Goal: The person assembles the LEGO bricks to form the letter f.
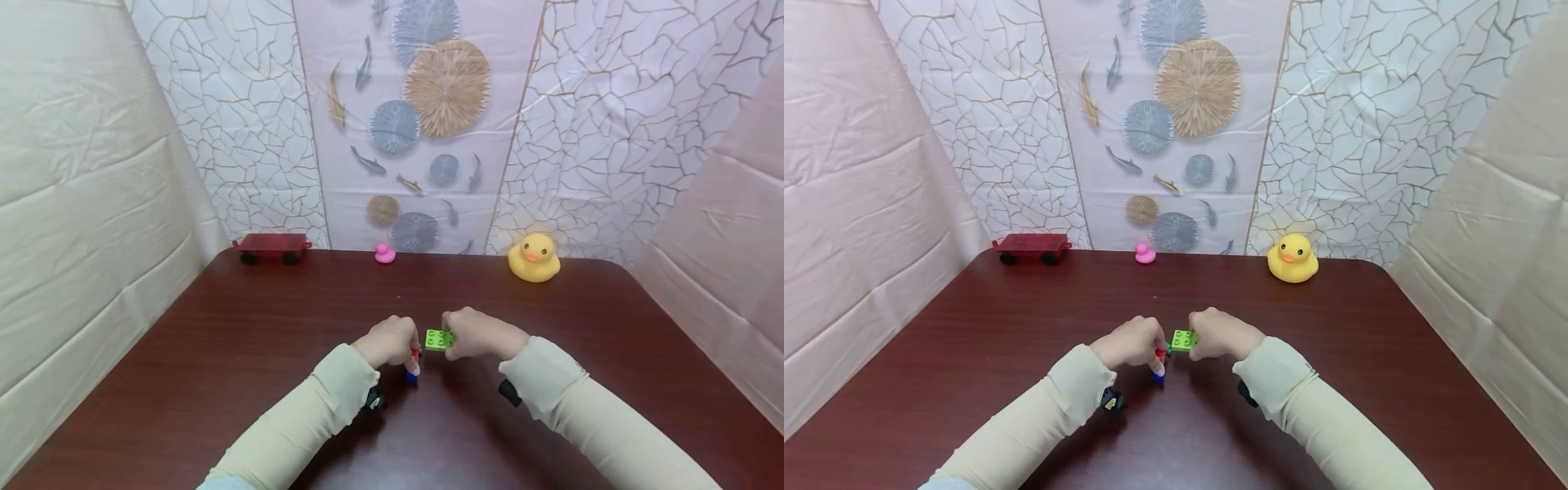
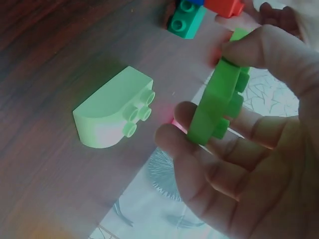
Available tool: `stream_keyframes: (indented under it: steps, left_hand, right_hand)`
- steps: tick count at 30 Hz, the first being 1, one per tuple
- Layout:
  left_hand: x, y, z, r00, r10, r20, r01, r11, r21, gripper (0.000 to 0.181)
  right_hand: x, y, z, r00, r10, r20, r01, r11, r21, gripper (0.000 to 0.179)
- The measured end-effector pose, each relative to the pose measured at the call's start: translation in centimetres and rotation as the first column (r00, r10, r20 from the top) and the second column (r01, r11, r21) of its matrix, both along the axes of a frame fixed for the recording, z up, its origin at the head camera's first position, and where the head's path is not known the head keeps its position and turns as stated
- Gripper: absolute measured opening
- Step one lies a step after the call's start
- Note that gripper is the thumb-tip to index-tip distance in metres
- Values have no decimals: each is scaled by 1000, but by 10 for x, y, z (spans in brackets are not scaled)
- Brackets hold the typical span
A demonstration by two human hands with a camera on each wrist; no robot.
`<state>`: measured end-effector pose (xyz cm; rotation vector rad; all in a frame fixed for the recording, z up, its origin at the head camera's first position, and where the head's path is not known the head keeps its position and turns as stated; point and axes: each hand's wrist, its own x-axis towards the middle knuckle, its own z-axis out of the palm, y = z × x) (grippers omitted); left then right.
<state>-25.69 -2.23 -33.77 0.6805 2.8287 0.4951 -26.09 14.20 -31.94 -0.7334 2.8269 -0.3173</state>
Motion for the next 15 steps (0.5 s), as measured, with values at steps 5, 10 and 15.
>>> stream_keyframes:
  steps: [5, 10, 15]
  left_hand:
    - [-2, 5, 0, 1000, -4, 6, 4, 1000, 7, 23]
    - [-2, 10, 0, 1000, -10, -12, 10, 1000, -4, 24]
    - [-1, 11, 0, 1000, 2, -25, -2, 1000, -25, 26]
  right_hand:
    - [6, 3, 2, 1000, 13, 28, -12, 999, -32, 24]
    - [12, 4, 3, 998, 59, 25, -58, 997, -60, 23]
    - [14, 3, 1, 996, 93, 3, -93, 994, -64, 23]
